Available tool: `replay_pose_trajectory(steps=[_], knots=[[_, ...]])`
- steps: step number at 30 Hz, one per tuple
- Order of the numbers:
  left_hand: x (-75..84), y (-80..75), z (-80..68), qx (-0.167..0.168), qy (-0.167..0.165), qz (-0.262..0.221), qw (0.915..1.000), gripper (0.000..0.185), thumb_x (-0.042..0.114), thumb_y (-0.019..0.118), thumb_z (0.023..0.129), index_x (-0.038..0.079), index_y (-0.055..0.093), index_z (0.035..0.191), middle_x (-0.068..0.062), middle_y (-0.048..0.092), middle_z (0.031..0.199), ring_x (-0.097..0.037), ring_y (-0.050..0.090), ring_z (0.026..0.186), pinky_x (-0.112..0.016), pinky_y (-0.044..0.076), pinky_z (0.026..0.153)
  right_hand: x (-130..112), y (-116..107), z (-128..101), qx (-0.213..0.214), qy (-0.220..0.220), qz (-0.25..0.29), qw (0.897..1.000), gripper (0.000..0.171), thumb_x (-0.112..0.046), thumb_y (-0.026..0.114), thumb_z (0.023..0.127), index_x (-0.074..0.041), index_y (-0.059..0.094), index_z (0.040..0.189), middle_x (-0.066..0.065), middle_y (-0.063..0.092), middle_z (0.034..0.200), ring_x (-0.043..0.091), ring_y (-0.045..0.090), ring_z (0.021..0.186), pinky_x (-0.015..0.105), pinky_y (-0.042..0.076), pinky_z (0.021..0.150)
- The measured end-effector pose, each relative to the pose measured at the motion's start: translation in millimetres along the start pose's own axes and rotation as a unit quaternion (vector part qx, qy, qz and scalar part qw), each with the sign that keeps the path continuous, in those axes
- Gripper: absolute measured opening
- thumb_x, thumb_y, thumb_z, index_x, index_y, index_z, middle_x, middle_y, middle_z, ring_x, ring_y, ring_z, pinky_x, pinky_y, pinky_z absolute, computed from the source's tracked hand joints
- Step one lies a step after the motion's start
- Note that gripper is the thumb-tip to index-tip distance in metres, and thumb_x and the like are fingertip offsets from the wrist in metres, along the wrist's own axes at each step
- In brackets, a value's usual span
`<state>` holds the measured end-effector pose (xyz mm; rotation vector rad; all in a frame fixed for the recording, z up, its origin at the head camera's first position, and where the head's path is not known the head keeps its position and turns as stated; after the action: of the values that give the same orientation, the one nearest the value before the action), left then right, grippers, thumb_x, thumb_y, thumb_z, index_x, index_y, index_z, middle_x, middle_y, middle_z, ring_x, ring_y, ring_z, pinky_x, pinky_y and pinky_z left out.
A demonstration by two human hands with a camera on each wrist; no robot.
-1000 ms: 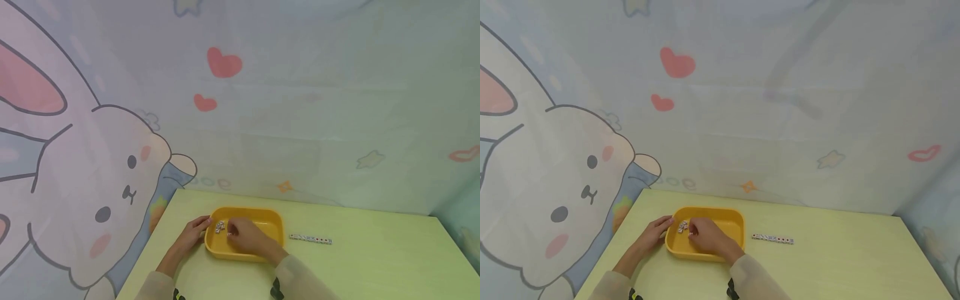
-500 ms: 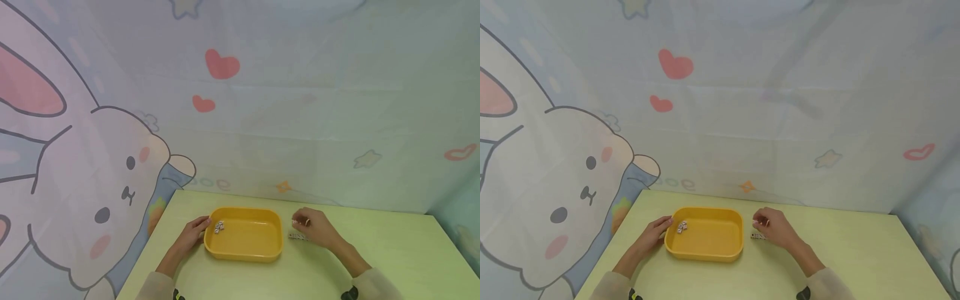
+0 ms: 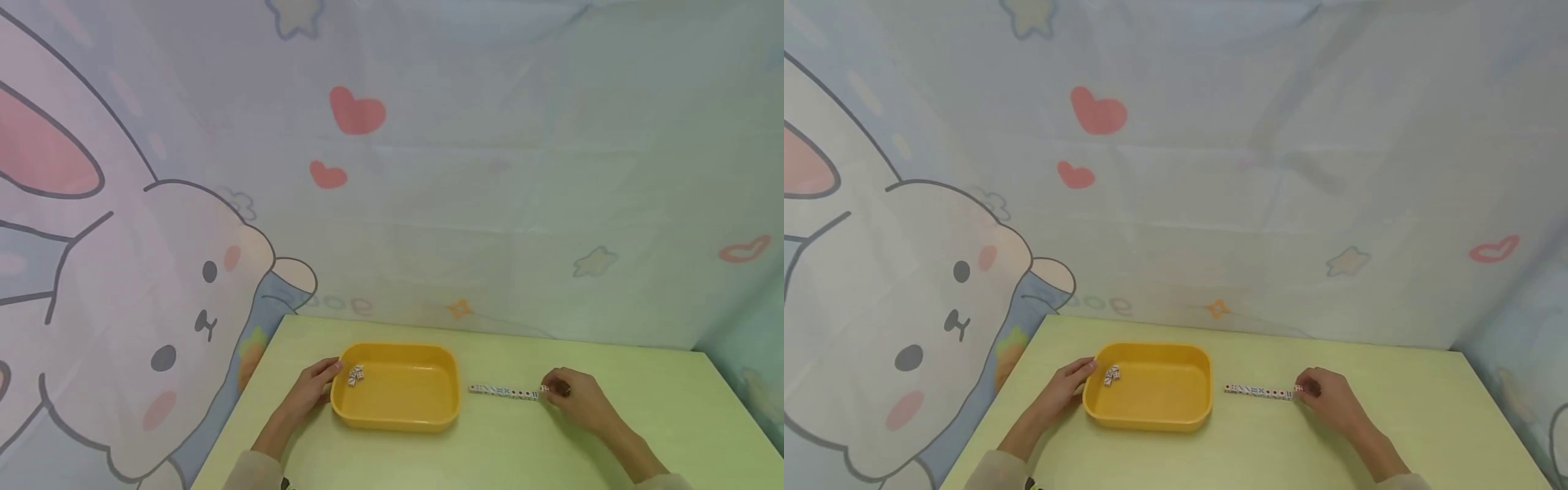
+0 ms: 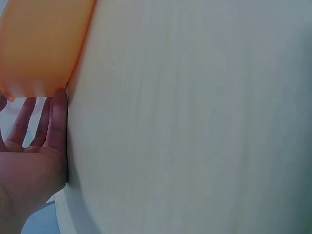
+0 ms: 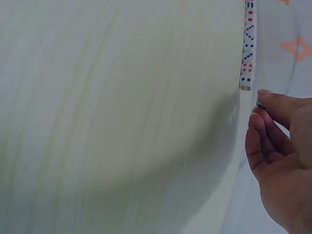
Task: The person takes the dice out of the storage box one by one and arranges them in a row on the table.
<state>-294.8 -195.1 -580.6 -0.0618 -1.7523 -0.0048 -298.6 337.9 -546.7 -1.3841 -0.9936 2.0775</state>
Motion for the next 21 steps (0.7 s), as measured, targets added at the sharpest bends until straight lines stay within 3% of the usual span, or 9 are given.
replay_pose_trajectory(steps=[5,21], knots=[[-1.1,-0.1,0.2,0.002,0.000,0.002,1.0000,0.062,0.042,0.065,0.106,-0.002,0.056,0.149,-0.018,0.061,0.145,-0.030,0.060,0.127,-0.037,0.060,0.093,14,4,-5,-0.029,0.025,-0.007,0.999,0.011,-0.005,0.082,0.091,-0.008,0.074,0.098,-0.007,0.064,0.083,0.004,0.057,0.075,0.023,0.053,0.066],[-0.6,-0.1,2.4,-0.002,-0.001,-0.002,1.0000,0.061,0.042,0.065,0.106,-0.002,0.056,0.148,-0.018,0.061,0.144,-0.030,0.060,0.127,-0.039,0.060,0.093,14,11,4,-0.066,0.009,0.001,0.998,0.013,0.000,0.080,0.090,-0.005,0.074,0.101,-0.006,0.066,0.088,0.004,0.059,0.079,0.023,0.055,0.070]])
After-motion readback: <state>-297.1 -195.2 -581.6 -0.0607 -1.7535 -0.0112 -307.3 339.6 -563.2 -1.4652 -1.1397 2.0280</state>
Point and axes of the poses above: each hand's wrist, its own z-axis towards the middle knuckle, its own y-axis out of the palm, x = y × z, the point moved 4 cm from there along z, towards the middle knuckle
